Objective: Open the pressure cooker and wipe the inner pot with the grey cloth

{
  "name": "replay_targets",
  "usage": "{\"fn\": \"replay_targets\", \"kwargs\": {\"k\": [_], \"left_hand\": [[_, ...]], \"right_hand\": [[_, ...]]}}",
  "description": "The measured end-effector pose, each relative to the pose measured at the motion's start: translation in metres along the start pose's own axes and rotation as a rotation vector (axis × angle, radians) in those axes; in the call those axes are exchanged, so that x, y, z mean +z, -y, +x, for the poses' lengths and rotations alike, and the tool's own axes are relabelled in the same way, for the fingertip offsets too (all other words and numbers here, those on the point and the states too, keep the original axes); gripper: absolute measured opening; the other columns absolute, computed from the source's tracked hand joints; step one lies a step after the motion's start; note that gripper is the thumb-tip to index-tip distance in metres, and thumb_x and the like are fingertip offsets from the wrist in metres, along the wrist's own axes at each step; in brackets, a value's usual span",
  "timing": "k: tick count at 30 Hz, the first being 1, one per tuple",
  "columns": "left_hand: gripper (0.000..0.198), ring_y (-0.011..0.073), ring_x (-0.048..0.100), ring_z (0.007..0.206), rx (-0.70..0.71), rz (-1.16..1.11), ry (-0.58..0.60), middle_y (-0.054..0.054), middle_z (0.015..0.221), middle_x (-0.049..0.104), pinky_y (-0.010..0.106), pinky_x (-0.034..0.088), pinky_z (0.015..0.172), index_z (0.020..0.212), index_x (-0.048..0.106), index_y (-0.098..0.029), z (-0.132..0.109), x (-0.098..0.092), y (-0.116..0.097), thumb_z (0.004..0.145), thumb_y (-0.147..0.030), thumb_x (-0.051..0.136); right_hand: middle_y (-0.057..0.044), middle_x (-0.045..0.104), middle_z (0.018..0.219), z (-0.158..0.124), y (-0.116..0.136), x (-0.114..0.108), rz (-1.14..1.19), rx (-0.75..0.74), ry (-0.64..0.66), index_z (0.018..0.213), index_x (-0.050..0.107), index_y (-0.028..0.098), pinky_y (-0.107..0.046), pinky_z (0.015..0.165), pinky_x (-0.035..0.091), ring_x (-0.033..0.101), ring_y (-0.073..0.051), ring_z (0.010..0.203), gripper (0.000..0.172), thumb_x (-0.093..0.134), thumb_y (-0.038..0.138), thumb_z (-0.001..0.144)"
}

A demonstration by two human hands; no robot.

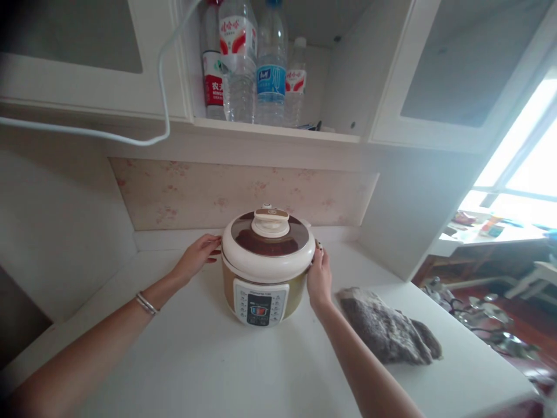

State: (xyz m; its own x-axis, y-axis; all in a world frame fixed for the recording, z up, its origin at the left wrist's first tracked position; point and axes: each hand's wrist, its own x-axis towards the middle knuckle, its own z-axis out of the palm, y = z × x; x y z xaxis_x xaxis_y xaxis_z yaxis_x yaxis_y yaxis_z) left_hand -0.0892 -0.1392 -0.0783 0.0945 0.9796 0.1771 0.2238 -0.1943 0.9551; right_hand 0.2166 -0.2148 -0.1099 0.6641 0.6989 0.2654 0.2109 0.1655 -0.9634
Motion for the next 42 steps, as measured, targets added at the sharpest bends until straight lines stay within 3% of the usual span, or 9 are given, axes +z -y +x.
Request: {"fn": "replay_targets", "kwargs": {"k": [5, 12, 22, 30, 34, 37, 40, 42], "left_hand": [[0.031, 0.0227, 0.066, 0.094, -0.011, 0.034, -0.042, 0.007, 0.115, 0.067, 0.031, 0.052, 0.069, 0.09, 0.062, -0.022, -0.001, -0.03, 0.005, 0.077, -0.05, 0.055], [0.036, 0.0231, 0.066, 0.093, -0.035, 0.031, -0.127, 0.007, 0.111, 0.068, 0.031, 0.053, 0.068, 0.098, 0.063, -0.022, -0.008, -0.068, 0.014, 0.076, -0.051, 0.057], [0.044, 0.0236, 0.066, 0.096, -0.1, -0.048, -0.177, 0.006, 0.116, 0.065, 0.033, 0.055, 0.072, 0.103, 0.061, -0.024, -0.004, -0.128, 0.026, 0.073, -0.057, 0.062], [0.043, 0.019, 0.068, 0.086, -0.127, -0.082, -0.25, 0.006, 0.112, 0.066, 0.031, 0.055, 0.074, 0.103, 0.06, -0.024, 0.011, -0.157, 0.035, 0.072, -0.054, 0.065], [0.047, 0.0171, 0.068, 0.082, -0.113, -0.031, -0.252, 0.008, 0.113, 0.066, 0.03, 0.053, 0.076, 0.105, 0.059, -0.023, 0.022, -0.165, 0.044, 0.072, -0.056, 0.064], [0.05, 0.0182, 0.067, 0.079, -0.144, 0.099, -0.261, 0.008, 0.111, 0.067, 0.029, 0.051, 0.067, 0.107, 0.06, -0.025, 0.026, -0.171, 0.044, 0.071, -0.059, 0.061], [0.046, 0.0209, 0.066, 0.076, -0.165, 0.267, -0.274, 0.008, 0.099, 0.07, 0.027, 0.048, 0.059, 0.101, 0.066, -0.025, 0.025, -0.18, 0.029, 0.068, -0.056, 0.064], [0.039, 0.0227, 0.066, 0.075, -0.14, 0.353, -0.288, 0.008, 0.09, 0.072, 0.028, 0.047, 0.058, 0.093, 0.069, -0.023, 0.023, -0.185, 0.01, 0.069, -0.052, 0.063]], "right_hand": [[-0.006, 0.058, 0.125, -0.028, 0.014, 0.023, -0.093, 0.006, -0.04, 0.128, 0.052, 0.027, -0.035, 0.093, 0.033, 0.05, -0.026, 0.112, 0.059, 0.028, 0.062, 0.087], [-0.005, 0.06, 0.121, -0.051, 0.025, 0.061, 0.031, -0.002, 0.012, 0.124, 0.054, 0.027, -0.031, 0.089, 0.035, 0.052, -0.023, 0.108, 0.053, 0.029, 0.059, 0.088], [-0.007, 0.056, 0.13, -0.046, 0.013, 0.139, 0.112, 0.027, 0.176, 0.134, 0.044, 0.024, -0.032, 0.09, 0.035, 0.05, -0.025, 0.114, 0.061, 0.031, 0.06, 0.087], [-0.006, 0.057, 0.129, -0.046, 0.007, 0.178, 0.114, 0.102, 0.246, 0.137, 0.041, 0.029, -0.033, 0.089, 0.038, 0.052, -0.026, 0.114, 0.065, 0.035, 0.066, 0.083], [-0.005, 0.06, 0.123, -0.043, 0.007, 0.186, 0.23, 0.138, 0.285, 0.135, 0.041, 0.028, -0.031, 0.084, 0.043, 0.058, -0.021, 0.105, 0.067, 0.041, 0.065, 0.08], [-0.005, 0.061, 0.121, -0.038, 0.011, 0.181, 0.344, 0.155, 0.361, 0.132, 0.043, 0.027, -0.03, 0.084, 0.046, 0.059, -0.02, 0.105, 0.065, 0.05, 0.062, 0.078], [-0.005, 0.06, 0.123, -0.033, 0.01, 0.165, 0.435, 0.206, 0.445, 0.125, 0.047, 0.028, -0.031, 0.083, 0.049, 0.058, -0.02, 0.108, 0.061, 0.061, 0.057, 0.073], [-0.005, 0.061, 0.121, -0.032, 0.0, 0.149, 0.439, 0.242, 0.433, 0.121, 0.049, 0.028, -0.032, 0.082, 0.05, 0.059, -0.021, 0.107, 0.059, 0.066, 0.054, 0.071]]}}
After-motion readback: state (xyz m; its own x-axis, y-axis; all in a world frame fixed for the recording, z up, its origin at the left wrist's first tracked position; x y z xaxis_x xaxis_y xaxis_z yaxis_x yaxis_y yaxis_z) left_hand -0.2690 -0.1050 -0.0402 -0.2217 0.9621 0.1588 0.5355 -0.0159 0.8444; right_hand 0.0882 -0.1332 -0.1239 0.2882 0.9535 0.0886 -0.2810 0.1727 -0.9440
